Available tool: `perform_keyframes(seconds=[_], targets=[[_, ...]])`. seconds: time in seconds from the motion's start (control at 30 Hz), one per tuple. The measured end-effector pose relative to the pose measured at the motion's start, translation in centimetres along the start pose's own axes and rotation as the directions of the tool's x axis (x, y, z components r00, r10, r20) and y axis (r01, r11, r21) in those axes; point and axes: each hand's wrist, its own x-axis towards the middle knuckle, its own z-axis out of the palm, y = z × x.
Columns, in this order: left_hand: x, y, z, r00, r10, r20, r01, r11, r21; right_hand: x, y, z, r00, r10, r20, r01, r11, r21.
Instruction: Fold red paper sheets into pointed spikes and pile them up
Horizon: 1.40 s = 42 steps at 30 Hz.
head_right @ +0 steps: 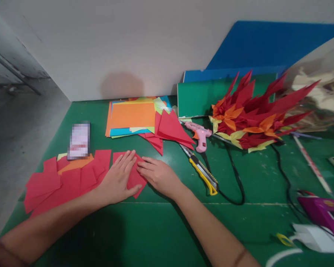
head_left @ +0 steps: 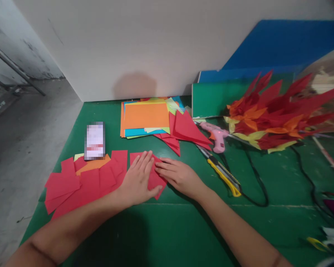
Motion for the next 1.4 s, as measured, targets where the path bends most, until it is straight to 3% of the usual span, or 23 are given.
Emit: perform_keyframes(seconds=[0.43, 1.03, 1.4], targets=[[0.12, 0.15, -0.21, 0.999, -0.003, -0.049, 0.003, 1.000, 0.008, -0.09, 0.12, -0.03, 1.000, -0.006, 0.020, 0.006, 1.000, 0.000], [0.14, 0.33, -0.77, 1.000, -0.009, 0.014, 0.010, 1.000, -0.027, -0.28, 0.07, -0.17, 0.998, 0.025, 0.050, -0.025, 1.000, 0.000], [0.09, 0.34, -0.79, 1.000, 0.022, 0.000, -0.022, 0.999, -0.031, -0.46, 0.23, 0.06, 0.998, 0.022, 0.061, -0.022, 1.000, -0.002]])
